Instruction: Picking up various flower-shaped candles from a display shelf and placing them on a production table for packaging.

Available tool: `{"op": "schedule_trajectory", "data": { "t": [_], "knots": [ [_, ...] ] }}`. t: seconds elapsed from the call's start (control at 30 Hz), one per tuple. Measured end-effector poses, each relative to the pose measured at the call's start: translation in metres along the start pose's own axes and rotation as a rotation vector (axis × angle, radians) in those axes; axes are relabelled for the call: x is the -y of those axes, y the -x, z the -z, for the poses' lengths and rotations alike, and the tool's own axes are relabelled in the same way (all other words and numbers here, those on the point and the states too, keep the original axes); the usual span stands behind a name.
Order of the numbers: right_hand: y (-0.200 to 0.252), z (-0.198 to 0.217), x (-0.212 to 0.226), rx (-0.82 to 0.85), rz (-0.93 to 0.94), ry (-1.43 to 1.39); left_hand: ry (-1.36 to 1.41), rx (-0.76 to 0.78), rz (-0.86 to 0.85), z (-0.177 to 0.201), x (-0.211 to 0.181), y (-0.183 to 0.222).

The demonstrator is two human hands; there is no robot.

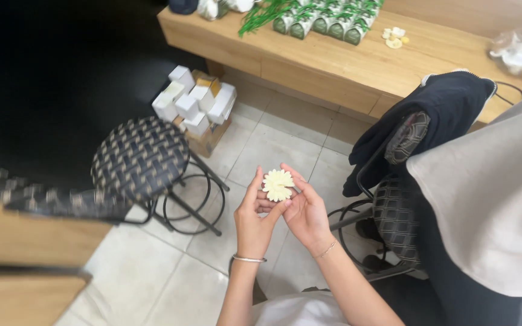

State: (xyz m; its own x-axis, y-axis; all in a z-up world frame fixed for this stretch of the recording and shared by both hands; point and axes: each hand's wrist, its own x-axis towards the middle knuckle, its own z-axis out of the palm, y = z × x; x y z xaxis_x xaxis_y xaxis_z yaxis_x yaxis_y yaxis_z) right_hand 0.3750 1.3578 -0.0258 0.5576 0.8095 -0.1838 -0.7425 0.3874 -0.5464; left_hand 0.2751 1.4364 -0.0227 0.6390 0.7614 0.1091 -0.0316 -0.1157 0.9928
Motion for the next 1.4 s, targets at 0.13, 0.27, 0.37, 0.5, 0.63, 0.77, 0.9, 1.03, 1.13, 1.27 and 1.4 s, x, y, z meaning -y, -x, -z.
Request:
{"op": "schedule_trajectory", "data": {
  "t": [0.13,0.27,0.37,0.5,0.63,0.77,0.9,1.03,1.13,1.27,1.4],
  "knots": [
    [-0.062,-0.013,-0.009,-0.029,0.102,-0.010,0.038,0.062,0.004,0.024,0.006,-0.069],
    [-0.106,-0.022,-0.013,-0.097,0.184,-0.096,0.192,0.107,-0.058,0.033,0.031,-0.125],
    [-0.124,-0.026,-0.005,-0.182,0.232,-0.109,0.200,0.173,-0.046,0.023,0.048,-0.155],
    [-0.151,-0.006,0.016,-0.265,0.317,-0.114,0.232,0.258,-0.005,-0.006,0.058,-0.194],
    [-0.189,0.017,0.047,-0.345,0.342,-0.118,0.191,0.307,-0.013,-0.041,0.078,-0.238],
    [-0.247,0.048,0.085,-0.338,0.351,-0.119,0.103,0.319,-0.099,-0.079,0.082,-0.298],
    [-0.299,0.072,0.146,-0.306,0.405,-0.077,0.064,0.362,-0.140,-0.134,0.075,-0.368],
    [-0.331,0.084,0.210,-0.361,0.458,-0.032,0.074,0.410,-0.180,-0.194,0.069,-0.418],
    [-0.343,0.109,0.234,-0.399,0.495,-0.059,0.052,0.459,-0.184,-0.229,0.072,-0.435],
    [-0.358,0.143,0.253,-0.468,0.525,-0.100,0.026,0.544,-0.139,-0.268,0.081,-0.461],
    [-0.377,0.164,0.272,-0.542,0.556,-0.138,-0.016,0.637,-0.080,-0.302,0.095,-0.490]
  ]
}}
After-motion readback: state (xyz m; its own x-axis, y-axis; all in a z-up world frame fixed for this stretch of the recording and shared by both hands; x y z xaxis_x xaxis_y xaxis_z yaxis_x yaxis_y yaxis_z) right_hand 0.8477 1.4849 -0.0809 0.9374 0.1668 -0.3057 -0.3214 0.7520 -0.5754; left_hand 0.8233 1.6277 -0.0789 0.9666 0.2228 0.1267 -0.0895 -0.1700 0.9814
